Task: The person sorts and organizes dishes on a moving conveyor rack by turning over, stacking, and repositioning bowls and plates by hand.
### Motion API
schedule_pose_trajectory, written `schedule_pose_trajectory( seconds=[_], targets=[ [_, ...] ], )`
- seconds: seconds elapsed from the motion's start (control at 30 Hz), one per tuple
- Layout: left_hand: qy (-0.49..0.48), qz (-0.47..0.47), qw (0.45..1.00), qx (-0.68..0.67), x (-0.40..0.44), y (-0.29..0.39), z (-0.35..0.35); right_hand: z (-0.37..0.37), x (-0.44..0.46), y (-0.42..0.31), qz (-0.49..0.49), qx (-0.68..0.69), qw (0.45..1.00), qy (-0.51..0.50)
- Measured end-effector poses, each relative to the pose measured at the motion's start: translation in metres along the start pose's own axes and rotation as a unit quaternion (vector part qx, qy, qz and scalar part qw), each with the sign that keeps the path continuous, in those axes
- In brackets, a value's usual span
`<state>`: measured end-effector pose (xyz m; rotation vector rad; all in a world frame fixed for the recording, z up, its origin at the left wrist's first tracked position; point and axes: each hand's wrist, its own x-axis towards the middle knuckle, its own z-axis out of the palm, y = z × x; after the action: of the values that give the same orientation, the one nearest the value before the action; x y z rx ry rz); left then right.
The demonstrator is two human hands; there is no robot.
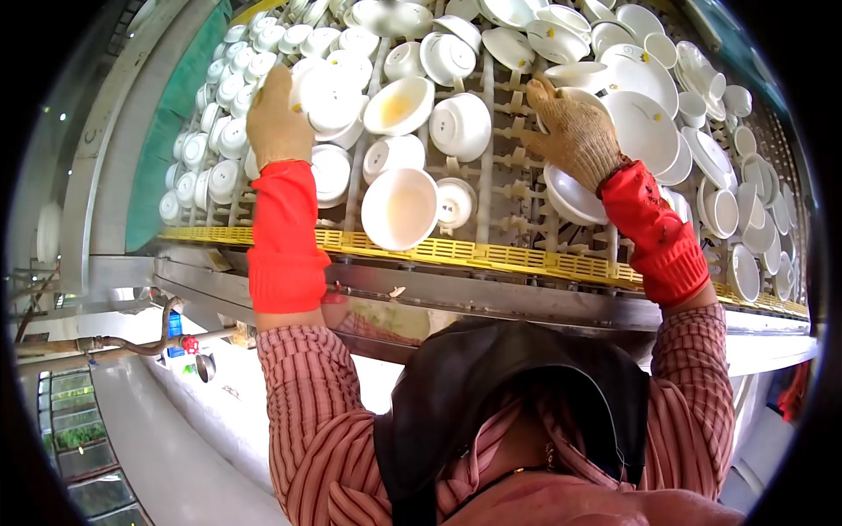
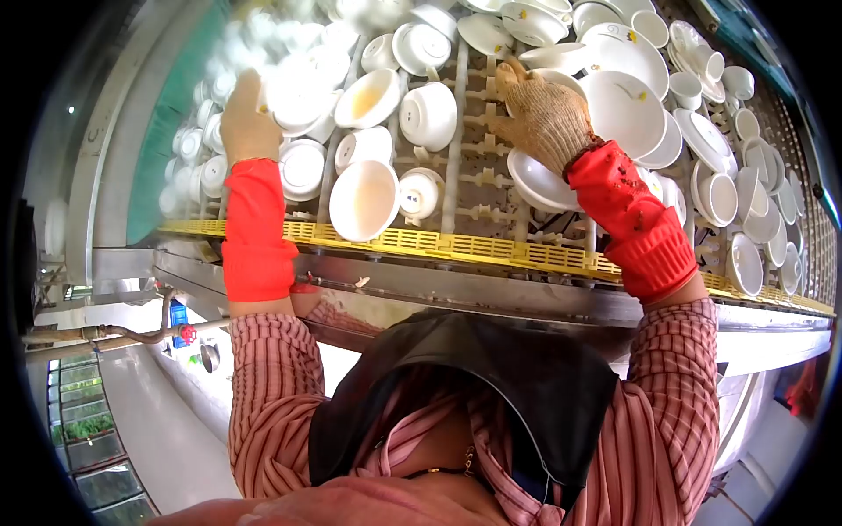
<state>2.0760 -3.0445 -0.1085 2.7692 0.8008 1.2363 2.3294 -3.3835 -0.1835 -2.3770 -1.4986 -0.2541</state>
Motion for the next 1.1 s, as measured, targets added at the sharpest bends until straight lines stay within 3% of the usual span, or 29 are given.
schedule_pose_trajectory(
  seconds=[0.07, 0.1, 0.13, 0.17, 0.23, 0.27, 0.33, 0.47, 0.5, 0.53, 0.6, 0.63, 0.73, 0.83, 0.87, 0.97, 1.03, 1.07, 1.1],
  targets=[
    [0.004, 0.009, 0.999, -0.031, 0.001, 0.023, -0.014, -0.009, -0.007, 0.004, 0.050, -0.036, 0.996, -0.067],
    [0.044, 0.163, 0.985, 0.024, -0.001, 0.035, -0.004, -0.026, -0.009, 0.007, 0.078, -0.063, 0.989, -0.108],
    [0.020, 0.152, 0.988, -0.004, -0.007, 0.063, -0.006, -0.036, -0.012, 0.011, 0.104, -0.091, 0.979, -0.149],
    [-0.005, 0.163, 0.985, -0.052, -0.016, 0.082, 0.002, -0.003, -0.026, 0.059, 0.019, -0.122, 0.992, -0.029],
    [-0.058, 0.176, 0.971, -0.148, -0.035, 0.120, 0.018, -0.029, -0.028, 0.076, 0.090, -0.120, 0.988, -0.028],
    [-0.116, 0.142, 0.960, -0.210, -0.048, 0.144, 0.024, -0.028, -0.040, 0.108, 0.026, -0.154, 0.986, 0.054],
    [-0.258, 0.068, 0.910, -0.317, -0.073, 0.181, 0.040, -0.056, -0.045, 0.135, 0.100, -0.175, 0.978, 0.053],
    [-0.363, 0.149, 0.904, -0.171, -0.063, 0.216, 0.051, -0.052, -0.108, 0.309, 0.108, -0.249, 0.956, 0.112],
    [-0.190, 0.234, 0.943, -0.139, -0.063, 0.208, 0.055, -0.072, -0.115, 0.305, 0.215, -0.229, 0.947, 0.062],
    [-0.145, 0.230, 0.951, -0.150, -0.058, 0.198, 0.058, -0.092, -0.126, 0.303, 0.321, -0.206, 0.924, 0.008],
    [-0.061, 0.235, 0.954, -0.176, -0.041, 0.169, 0.057, -0.088, -0.164, 0.345, 0.345, -0.160, 0.922, 0.073],
    [-0.133, 0.199, 0.968, -0.079, -0.032, 0.157, 0.045, -0.088, -0.171, 0.358, 0.342, -0.114, 0.930, 0.072],
    [-0.347, 0.057, 0.927, 0.128, -0.017, 0.118, 0.025, -0.092, -0.174, 0.341, 0.256, -0.098, 0.955, 0.114],
    [-0.326, 0.126, 0.932, 0.099, -0.030, 0.069, 0.041, -0.110, -0.135, 0.233, 0.255, 0.119, 0.929, 0.241],
    [-0.282, 0.110, 0.953, 0.027, -0.032, 0.050, 0.051, -0.116, -0.119, 0.208, 0.252, 0.250, 0.905, 0.237],
    [-0.146, 0.073, 0.968, -0.190, -0.022, 0.031, 0.068, -0.113, -0.064, 0.150, -0.040, 0.115, 0.959, 0.256],
    [-0.124, -0.137, 0.922, -0.339, -0.004, 0.057, 0.062, -0.101, -0.026, 0.111, -0.009, 0.182, 0.953, 0.242],
    [-0.130, -0.236, 0.910, -0.316, 0.008, 0.069, 0.050, -0.095, -0.008, 0.091, 0.008, 0.215, 0.948, 0.236],
    [-0.112, -0.040, 0.980, -0.156, 0.010, 0.036, 0.072, -0.060, 0.013, 0.103, -0.042, 0.184, 0.944, 0.272]
  ],
)
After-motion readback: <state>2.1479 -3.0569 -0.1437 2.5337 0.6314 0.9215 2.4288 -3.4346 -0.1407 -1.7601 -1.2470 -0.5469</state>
